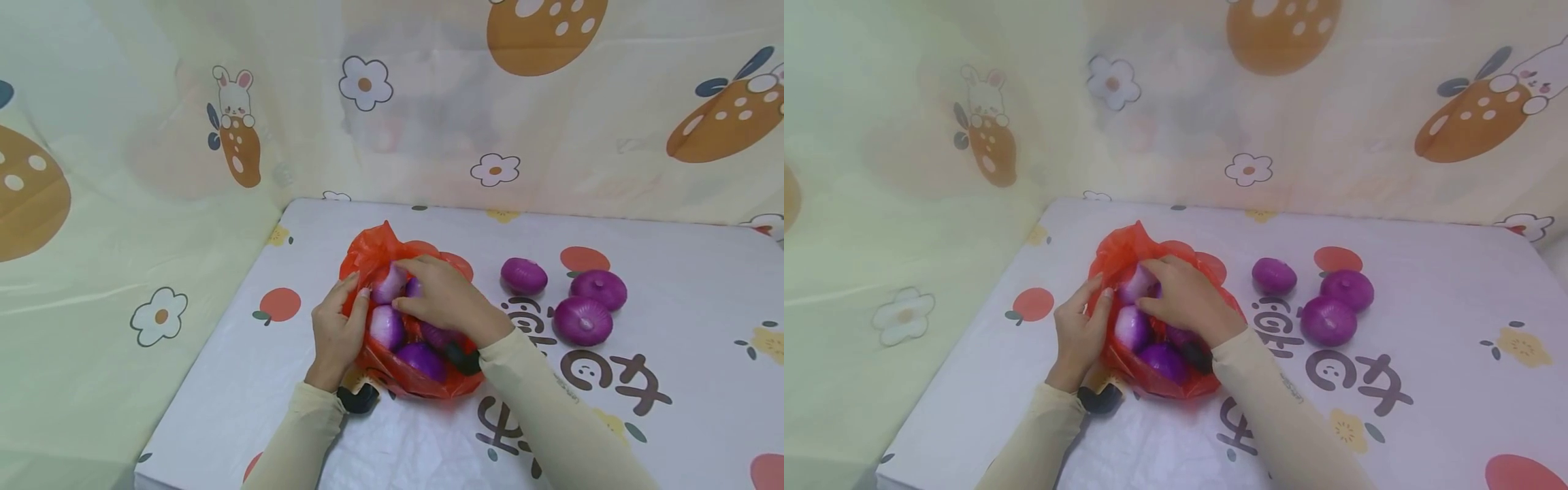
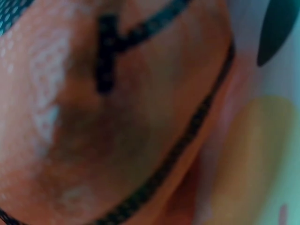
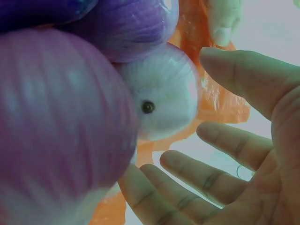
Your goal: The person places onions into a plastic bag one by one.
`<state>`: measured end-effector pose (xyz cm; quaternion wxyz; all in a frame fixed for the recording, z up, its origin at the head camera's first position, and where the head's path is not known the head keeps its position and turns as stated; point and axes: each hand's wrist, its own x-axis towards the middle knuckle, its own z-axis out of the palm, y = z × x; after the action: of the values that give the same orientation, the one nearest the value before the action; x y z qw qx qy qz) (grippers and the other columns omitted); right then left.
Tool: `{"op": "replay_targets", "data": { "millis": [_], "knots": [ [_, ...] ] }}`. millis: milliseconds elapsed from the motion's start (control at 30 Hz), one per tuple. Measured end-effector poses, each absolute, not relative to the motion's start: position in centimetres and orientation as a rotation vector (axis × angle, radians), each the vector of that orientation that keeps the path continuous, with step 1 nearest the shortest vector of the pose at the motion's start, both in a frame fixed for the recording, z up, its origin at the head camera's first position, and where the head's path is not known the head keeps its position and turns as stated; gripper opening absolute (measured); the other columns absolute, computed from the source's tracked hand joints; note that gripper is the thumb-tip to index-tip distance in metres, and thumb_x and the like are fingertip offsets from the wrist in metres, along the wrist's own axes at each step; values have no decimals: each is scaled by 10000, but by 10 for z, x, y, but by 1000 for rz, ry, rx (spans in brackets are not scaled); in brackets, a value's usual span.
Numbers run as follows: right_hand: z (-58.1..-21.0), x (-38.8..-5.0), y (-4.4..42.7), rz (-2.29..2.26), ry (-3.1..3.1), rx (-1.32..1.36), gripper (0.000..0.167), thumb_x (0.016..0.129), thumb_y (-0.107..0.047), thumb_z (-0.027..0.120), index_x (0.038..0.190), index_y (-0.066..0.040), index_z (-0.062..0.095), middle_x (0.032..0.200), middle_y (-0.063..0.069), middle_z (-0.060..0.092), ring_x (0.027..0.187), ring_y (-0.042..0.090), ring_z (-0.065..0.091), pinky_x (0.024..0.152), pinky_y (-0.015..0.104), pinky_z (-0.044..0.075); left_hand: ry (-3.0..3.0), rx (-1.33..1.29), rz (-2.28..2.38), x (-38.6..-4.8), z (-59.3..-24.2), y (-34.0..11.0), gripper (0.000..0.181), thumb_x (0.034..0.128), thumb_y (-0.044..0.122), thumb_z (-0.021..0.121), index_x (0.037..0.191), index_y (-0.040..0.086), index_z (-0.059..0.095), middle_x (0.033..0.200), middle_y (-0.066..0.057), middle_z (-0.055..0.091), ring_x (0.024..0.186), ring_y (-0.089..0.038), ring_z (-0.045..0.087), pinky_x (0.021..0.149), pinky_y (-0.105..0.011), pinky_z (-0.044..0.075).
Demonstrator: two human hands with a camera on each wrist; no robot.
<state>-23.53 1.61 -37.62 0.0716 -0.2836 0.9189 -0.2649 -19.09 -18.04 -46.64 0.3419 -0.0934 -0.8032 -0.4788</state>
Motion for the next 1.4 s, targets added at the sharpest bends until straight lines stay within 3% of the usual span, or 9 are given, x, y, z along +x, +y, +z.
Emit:
{"op": "replay_targets", "data": {
  "millis": [367,533,667,933,1200,1400],
  "knots": [
    [-374,-218,58,-965,2816,-742,658,932,-319,766,1507,-81,550,1516,144,557,1418,374,491,1125,617,447,-2107,-216,-1239,-191,-468,-180,324,974,125,703,1260,-26,728,1272,-171,729,1262,-315,665,1063,-475,527],
    [-374,-210,88,-1048,2814,-603,665,947,-350,757,1537,-148,524,1527,121,540,1398,354,497,1036,635,516,-2131,-190,-1229,-192,-470,-180,343,965,131,717,1269,-28,723,1273,-176,727,1250,-323,672,1035,-481,547],
    [-374,-204,109,-1032,2866,-514,680,935,-330,759,1531,-105,522,1512,178,538,1341,404,530,962,625,564,-2140,-178,-1223,-191,-471,-181,356,957,121,722,1278,-33,717,1270,-181,727,1245,-328,674,1019,-483,557],
    [-382,-191,150,-1000,3019,-399,702,912,-313,801,1507,-52,535,1501,245,533,1381,470,470,1017,723,469,-2140,-152,-1220,-191,-471,-181,347,951,107,725,1270,-32,723,1251,-182,734,1233,-337,680,1007,-493,564],
    [-400,-183,187,-920,3125,-210,720,890,-308,821,1490,-26,538,1465,318,522,1313,558,466,918,774,481,-2138,-151,-1255,-190,-470,-179,346,965,127,714,1282,-12,724,1261,-161,735,1224,-310,688,996,-478,572],
    [-414,-178,205,-907,3129,-163,679,886,-256,818,1453,9,556,1410,359,535,1251,585,494,941,785,458,-2138,-157,-1265,-191,-471,-179,355,969,129,709,1294,-12,717,1271,-161,731,1216,-315,692,982,-485,577]
  ]
}}
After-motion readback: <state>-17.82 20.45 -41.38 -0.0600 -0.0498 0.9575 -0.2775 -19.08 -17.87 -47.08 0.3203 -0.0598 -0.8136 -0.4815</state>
